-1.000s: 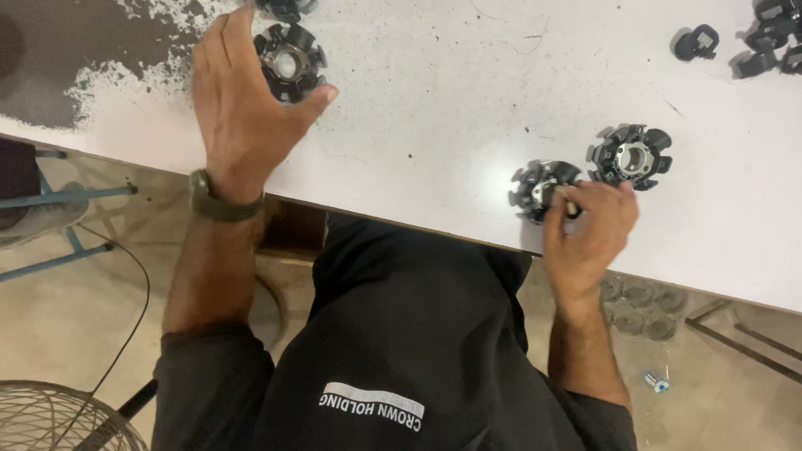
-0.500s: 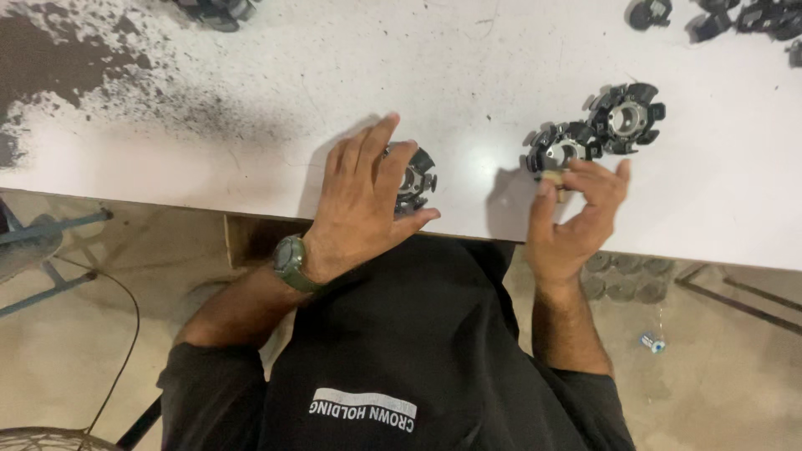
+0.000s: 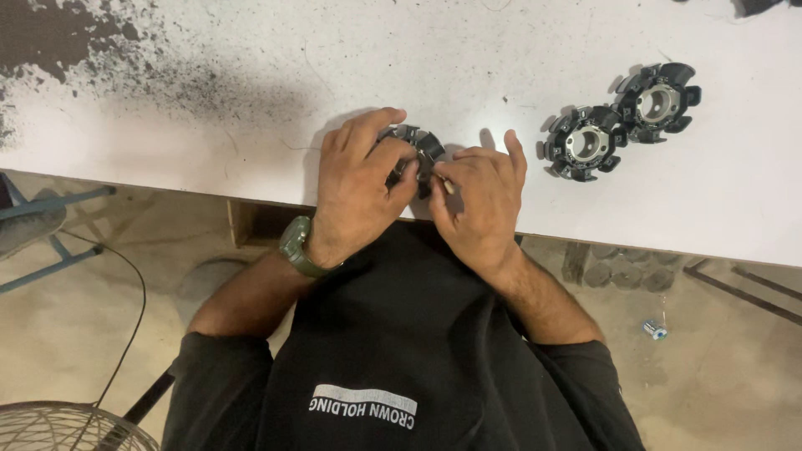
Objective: The person sits at a white workbench and assembles small black plastic components, pressing each piece onto a metal hub by hand to form a rotor-like assembly. They pick parts one at a time from the table, fit them together, and set the finished assemblies in a row on the bench.
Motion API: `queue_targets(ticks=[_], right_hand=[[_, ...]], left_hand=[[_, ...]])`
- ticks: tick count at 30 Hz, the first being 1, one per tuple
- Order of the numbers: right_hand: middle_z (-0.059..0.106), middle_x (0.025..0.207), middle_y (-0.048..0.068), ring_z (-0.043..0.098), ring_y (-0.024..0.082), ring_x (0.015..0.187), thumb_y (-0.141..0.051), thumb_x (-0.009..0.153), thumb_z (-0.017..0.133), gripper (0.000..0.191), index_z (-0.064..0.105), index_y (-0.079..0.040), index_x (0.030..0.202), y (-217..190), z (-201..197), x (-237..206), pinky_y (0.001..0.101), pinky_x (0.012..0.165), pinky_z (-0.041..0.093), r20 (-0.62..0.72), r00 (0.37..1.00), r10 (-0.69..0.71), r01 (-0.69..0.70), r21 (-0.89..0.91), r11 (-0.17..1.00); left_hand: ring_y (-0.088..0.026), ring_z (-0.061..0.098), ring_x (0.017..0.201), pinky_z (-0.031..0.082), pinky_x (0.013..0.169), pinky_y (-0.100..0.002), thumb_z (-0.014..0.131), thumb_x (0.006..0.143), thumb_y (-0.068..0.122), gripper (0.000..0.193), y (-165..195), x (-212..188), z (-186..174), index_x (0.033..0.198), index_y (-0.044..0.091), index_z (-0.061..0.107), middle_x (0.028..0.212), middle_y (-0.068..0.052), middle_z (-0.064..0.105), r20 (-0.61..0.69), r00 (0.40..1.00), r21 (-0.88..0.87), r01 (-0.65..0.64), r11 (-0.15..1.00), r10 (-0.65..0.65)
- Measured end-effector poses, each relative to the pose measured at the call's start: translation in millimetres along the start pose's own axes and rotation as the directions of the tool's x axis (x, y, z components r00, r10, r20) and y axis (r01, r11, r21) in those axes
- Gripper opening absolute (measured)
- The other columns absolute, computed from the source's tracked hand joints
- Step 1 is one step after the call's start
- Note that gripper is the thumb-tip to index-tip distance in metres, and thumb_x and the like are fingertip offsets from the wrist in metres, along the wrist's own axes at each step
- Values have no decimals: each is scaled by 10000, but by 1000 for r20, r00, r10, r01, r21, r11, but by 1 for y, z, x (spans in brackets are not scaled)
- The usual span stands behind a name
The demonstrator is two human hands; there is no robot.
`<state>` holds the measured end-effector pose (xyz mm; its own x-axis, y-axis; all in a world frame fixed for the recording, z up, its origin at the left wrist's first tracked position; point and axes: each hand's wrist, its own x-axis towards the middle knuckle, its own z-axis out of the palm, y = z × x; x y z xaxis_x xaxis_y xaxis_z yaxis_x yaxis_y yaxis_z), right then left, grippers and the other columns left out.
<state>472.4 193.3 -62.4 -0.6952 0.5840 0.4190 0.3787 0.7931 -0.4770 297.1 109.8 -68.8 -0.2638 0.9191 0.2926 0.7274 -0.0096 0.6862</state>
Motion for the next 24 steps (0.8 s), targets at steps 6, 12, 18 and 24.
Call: queue_targets(ticks=[6,12,18,24], right_hand=[[654,1007,59,617,248,1063,-3,863,832,263,670,-75,1058,-3,-1,5,525,1233,333,34,999,14,-13,-22,1000],[674,969,63,675,252,962,-9,864,812,253,651,-70,1049,-5,-5,12,546,1146,478,45,998,40,-43,69,997],[682,987,75,686,277,974,-2,863,791,249,648,-57,1059,-4,-7,12,526,1130,503,52,998,44,-49,86,995],[696,1038,78,688,264,1022,10,869,795,267,651,-60,1084,-5,-5,8,523,1132,488,20,1000,16,-18,70,997]], left_hand=[[-308,525,1337,414,1068,-477,790,841,108,167,-3,4,3,966,97,680,1365,-100,561,5,998,33,-69,997,69],[-289,532,1307,437,1043,-450,794,880,97,172,0,1,7,1005,76,678,1384,-100,571,9,998,-17,-62,998,62],[-269,552,1243,448,1031,-448,771,905,47,146,-5,2,11,964,55,638,1349,-97,574,1,1000,-65,-8,998,8],[-290,551,1250,435,1041,-459,758,858,30,169,-8,0,16,943,45,614,1333,-112,571,-10,1000,-63,-14,998,13]])
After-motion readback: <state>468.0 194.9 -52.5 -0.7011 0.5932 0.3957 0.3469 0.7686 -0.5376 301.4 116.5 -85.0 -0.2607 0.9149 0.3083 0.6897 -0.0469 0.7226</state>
